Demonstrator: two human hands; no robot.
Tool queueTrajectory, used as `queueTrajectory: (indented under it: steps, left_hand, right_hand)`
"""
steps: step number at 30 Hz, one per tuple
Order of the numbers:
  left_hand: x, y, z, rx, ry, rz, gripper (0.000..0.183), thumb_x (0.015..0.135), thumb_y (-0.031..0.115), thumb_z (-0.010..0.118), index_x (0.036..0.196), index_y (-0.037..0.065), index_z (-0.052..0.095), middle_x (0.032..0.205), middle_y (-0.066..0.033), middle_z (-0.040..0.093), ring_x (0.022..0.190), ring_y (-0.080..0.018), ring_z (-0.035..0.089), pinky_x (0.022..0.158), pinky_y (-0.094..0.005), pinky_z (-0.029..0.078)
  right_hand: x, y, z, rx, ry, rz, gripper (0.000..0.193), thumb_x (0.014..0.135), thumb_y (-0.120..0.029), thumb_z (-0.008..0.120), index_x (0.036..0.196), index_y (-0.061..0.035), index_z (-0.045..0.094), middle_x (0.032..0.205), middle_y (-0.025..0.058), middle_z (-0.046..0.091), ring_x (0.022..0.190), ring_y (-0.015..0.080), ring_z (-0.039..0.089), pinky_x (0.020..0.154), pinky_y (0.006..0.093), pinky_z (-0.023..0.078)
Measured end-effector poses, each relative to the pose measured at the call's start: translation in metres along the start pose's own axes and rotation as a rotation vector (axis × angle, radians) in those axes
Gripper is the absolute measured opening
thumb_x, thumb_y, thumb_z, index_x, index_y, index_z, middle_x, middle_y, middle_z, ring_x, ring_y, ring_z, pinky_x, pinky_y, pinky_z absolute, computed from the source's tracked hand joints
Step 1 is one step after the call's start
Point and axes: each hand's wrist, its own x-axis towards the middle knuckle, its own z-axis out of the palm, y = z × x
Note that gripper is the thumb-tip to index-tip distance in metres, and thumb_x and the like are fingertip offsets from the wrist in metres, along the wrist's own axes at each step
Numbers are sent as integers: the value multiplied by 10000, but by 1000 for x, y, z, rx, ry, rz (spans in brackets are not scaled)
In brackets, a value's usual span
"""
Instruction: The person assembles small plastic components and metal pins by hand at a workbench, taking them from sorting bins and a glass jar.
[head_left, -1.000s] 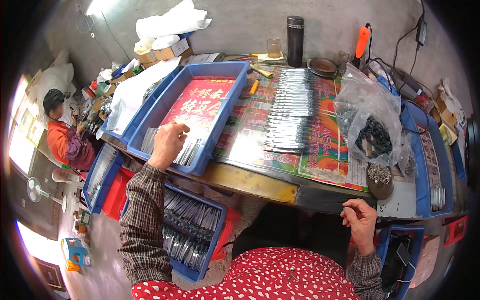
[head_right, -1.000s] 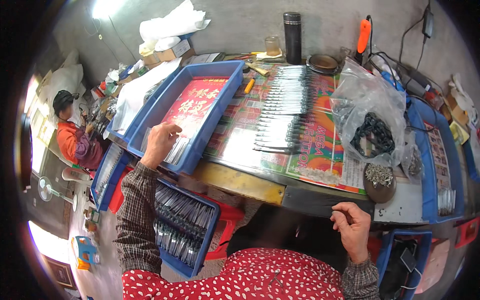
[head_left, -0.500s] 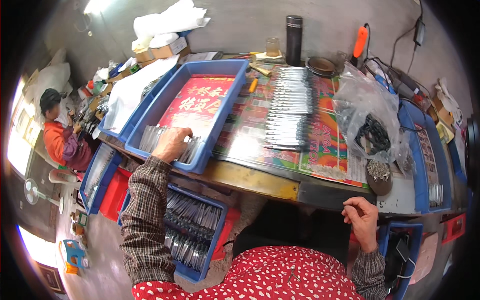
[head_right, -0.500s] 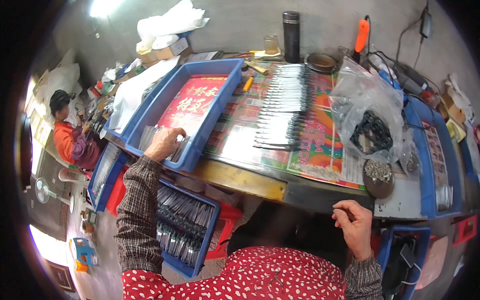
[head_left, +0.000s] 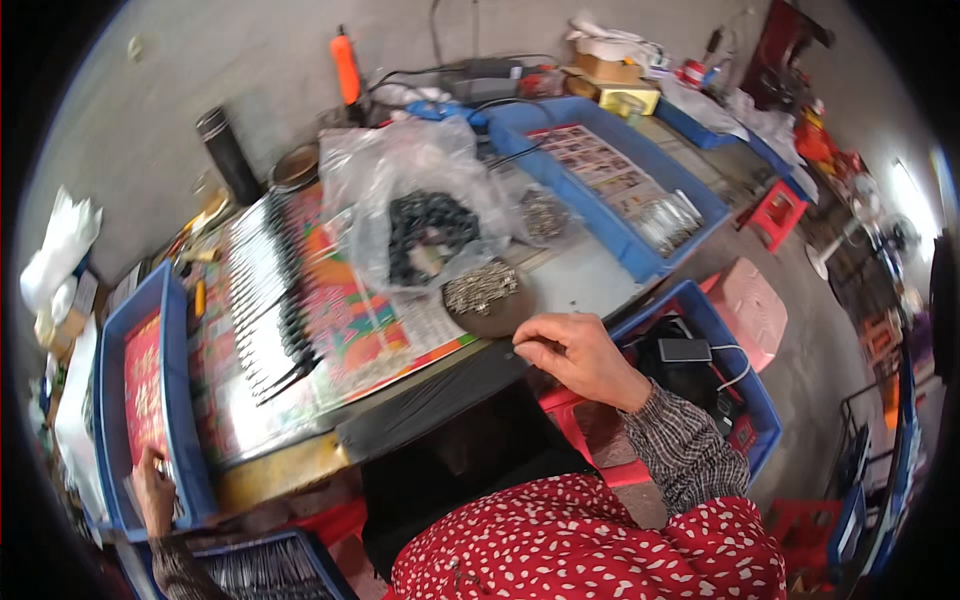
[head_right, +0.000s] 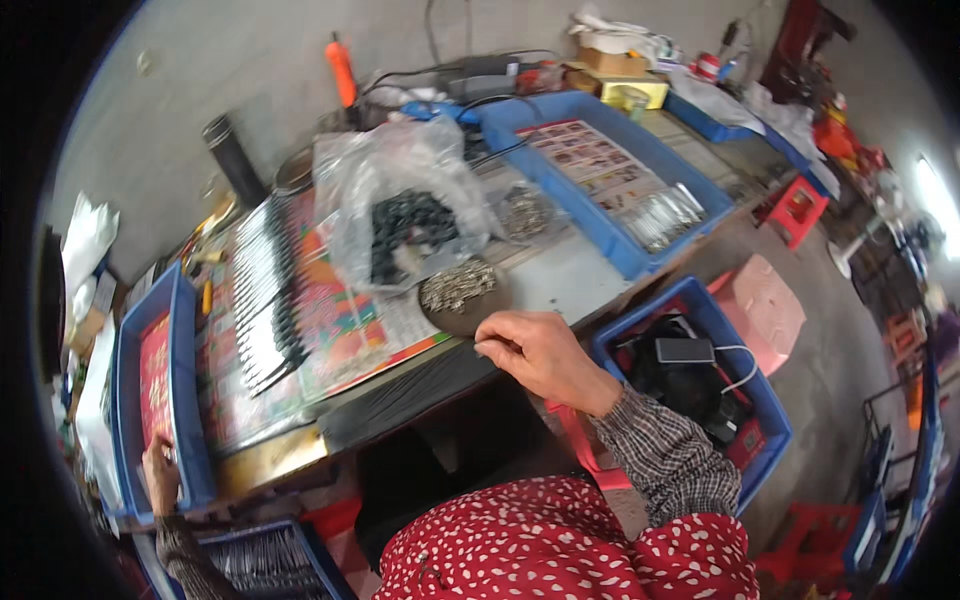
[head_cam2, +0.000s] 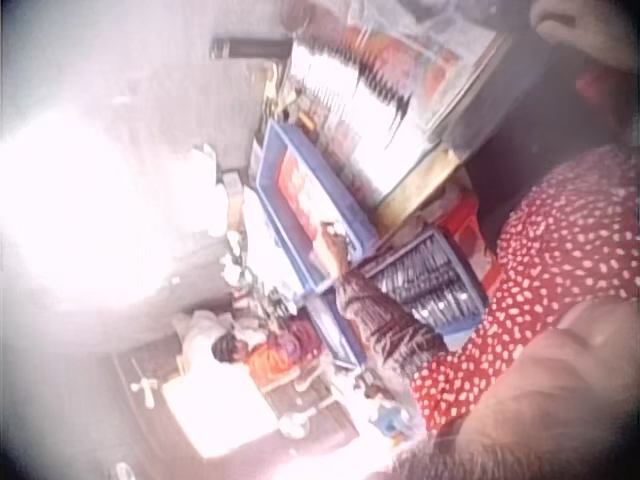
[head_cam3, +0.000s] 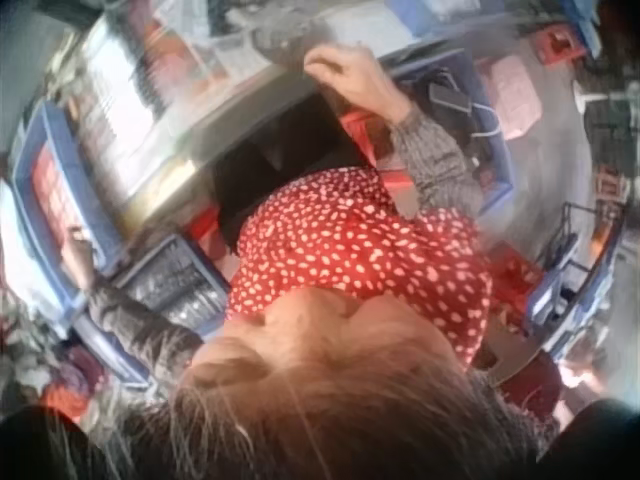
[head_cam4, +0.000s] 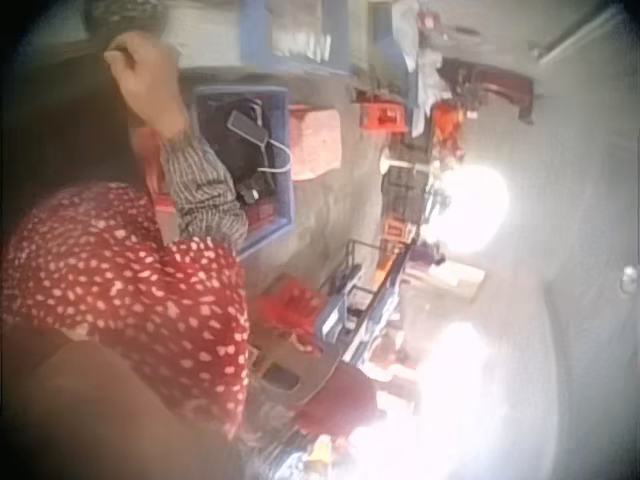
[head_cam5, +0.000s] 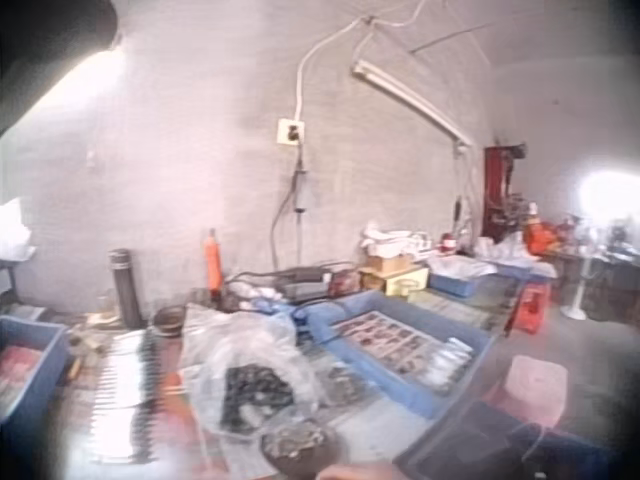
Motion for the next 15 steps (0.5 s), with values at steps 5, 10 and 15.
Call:
queueTrajectory:
  steps: [5, 10, 15]
  left_hand:
    - [-7, -39, 14, -14, -15, -21, 279, 699, -119, 512, 948, 6, 491, 742, -179, 526, 620, -351, 514, 584, -447, 391]
    - [-14, -50, 15, 104, 100, 98, 226, 682, -110, 545, 860, -2, 459, 768, -174, 558, 638, -407, 521, 586, -460, 403]
    - [-3, -37, 3, -172, -21, -286, 187, 771, -60, 573, 939, 6, 525, 754, -166, 568, 697, -307, 560, 634, -427, 425]
  right_hand:
    - [5, 20, -49, -141, 147, 37, 98, 869, -57, 636, 924, 24, 638, 758, 84, 630, 653, 130, 573, 604, 274, 468]
    - [23, 52, -102, -338, 333, 28, 113, 845, -121, 631, 890, -19, 649, 763, 158, 642, 660, 308, 628, 594, 359, 479]
    - [40, 112, -155, -721, 383, 136, 152, 822, -129, 582, 908, -52, 683, 847, 154, 679, 814, 362, 641, 739, 451, 501]
